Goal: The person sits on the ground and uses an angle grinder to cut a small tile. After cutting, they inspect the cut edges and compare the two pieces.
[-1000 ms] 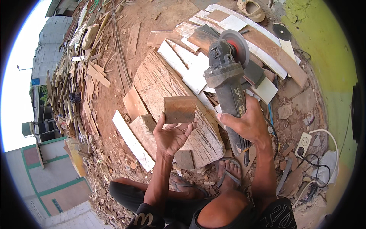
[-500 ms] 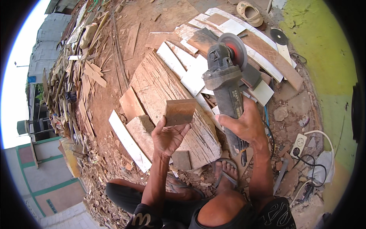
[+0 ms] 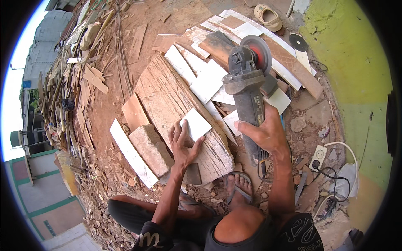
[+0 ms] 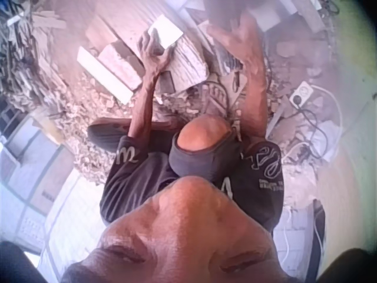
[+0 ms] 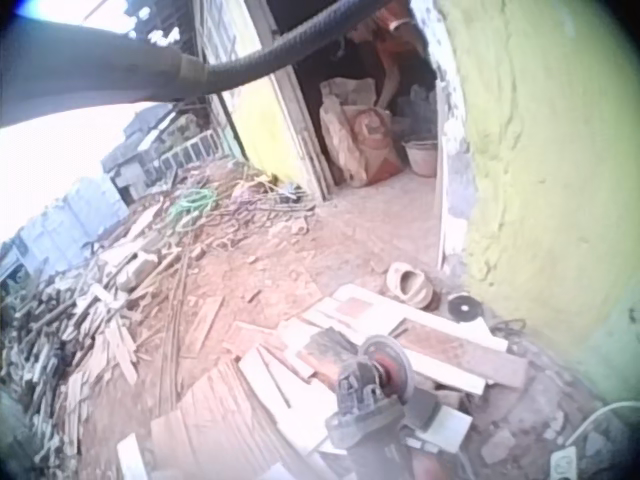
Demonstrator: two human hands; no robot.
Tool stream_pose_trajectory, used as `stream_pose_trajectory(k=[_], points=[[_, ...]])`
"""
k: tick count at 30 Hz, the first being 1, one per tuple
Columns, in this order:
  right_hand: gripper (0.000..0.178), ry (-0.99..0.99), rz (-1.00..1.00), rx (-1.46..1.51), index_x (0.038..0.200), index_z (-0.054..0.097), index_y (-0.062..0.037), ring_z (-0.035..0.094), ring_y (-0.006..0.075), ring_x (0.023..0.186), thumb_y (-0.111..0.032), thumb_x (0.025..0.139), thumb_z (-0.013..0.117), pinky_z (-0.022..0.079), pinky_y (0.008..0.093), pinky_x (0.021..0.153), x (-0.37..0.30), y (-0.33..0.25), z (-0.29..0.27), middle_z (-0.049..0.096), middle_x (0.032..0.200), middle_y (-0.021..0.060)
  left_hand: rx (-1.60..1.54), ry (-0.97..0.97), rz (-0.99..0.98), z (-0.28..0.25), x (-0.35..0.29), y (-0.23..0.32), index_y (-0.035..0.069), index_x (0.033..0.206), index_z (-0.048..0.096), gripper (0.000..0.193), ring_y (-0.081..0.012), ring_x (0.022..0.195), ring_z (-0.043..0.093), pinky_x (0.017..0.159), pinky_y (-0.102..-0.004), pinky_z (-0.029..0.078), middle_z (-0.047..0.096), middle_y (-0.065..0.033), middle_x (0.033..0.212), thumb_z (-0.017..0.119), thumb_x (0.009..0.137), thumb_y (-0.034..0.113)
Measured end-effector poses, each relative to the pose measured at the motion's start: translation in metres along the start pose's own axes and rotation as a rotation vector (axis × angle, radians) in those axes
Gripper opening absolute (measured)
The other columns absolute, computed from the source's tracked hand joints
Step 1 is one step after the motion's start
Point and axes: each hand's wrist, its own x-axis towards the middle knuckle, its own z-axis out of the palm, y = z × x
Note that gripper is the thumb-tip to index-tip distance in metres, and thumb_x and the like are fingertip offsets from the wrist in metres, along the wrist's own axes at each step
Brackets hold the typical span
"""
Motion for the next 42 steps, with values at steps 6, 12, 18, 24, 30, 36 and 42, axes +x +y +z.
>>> stream_pose_trajectory(k=[6,12,18,24,30,36,42], points=[[0.040,0.011,0.015,0.023,0.108,0.066,0.0004,0.063,0.0165,0.081,-0.018,0.076,0.081,0.052,0.0337,0.077,-0.001,-0.010,-0.001,0.069,0.092,0.0070,-0.382,-0.090,0.432,-0.021,0.005,0.105,-0.007,0.156,0.031,0.122,-0.0372,0.121,0.056,0.103,-0.0475,0.045,0.058,-0.0265,0.139,0.092,0.068,0.050],[0.042,-0.055,-0.043,0.119,0.105,0.067,0.0008,0.063,0.0172,0.084,-0.023,0.075,0.083,0.052,0.0334,0.077,0.005,-0.005,0.007,0.068,0.095,0.0086,-0.475,0.051,0.538,-0.009,-0.022,0.142,-0.017,0.148,0.037,0.106,-0.0306,0.086,0.073,0.072,-0.0357,0.058,0.072,-0.0221,0.102,0.095,0.072,0.028],[0.036,-0.097,0.142,0.255,0.103,0.067,0.0001,0.064,0.0145,0.081,-0.021,0.078,0.083,0.053,0.0326,0.074,0.003,-0.004,0.001,0.068,0.090,0.0075,-0.455,-0.014,0.502,-0.001,-0.036,0.149,-0.021,0.147,0.031,0.097,-0.0354,0.088,0.073,0.072,-0.0378,0.058,0.071,-0.0247,0.100,0.088,0.078,0.016],[0.038,-0.066,-0.020,0.194,0.103,0.066,-0.0003,0.066,0.0174,0.077,-0.024,0.078,0.082,0.054,0.0341,0.071,0.003,-0.021,0.001,0.068,0.086,0.0082,-0.544,-0.010,0.550,-0.009,-0.025,0.151,-0.020,0.148,0.031,0.087,-0.0376,0.093,0.070,0.078,-0.0405,0.058,0.070,-0.0252,0.103,0.080,0.081,0.007],[0.034,0.015,-0.038,0.084,0.100,0.066,-0.0005,0.065,0.0189,0.075,-0.023,0.079,0.080,0.054,0.0362,0.072,0.005,-0.014,-0.005,0.069,0.085,0.0090,-0.626,-0.180,0.337,-0.008,-0.030,0.153,-0.014,0.148,0.041,0.081,-0.0348,0.095,0.070,0.080,-0.0392,0.058,0.070,-0.0247,0.109,0.081,0.081,0.007],[0.048,0.255,-0.018,-0.383,0.109,0.062,0.0032,0.071,0.0308,0.079,-0.028,0.075,0.077,0.055,0.0439,0.075,0.005,0.002,-0.051,0.072,0.088,0.0182,-0.490,-0.028,0.348,-0.035,-0.002,0.116,0.000,0.133,0.066,0.057,-0.0266,0.084,0.073,0.076,-0.0353,0.058,0.077,-0.0131,0.093,0.083,0.079,0.005],[0.048,0.508,0.120,-0.760,0.108,0.059,0.0018,0.070,0.0394,0.073,-0.027,0.074,0.077,0.053,0.0489,0.068,0.000,0.012,-0.085,0.069,0.082,0.0221,-0.416,0.077,0.055,-0.050,0.016,0.076,0.003,0.125,0.072,0.041,-0.0211,0.072,0.070,0.070,-0.0332,0.055,0.075,-0.0115,0.082,0.079,0.085,0.003]])
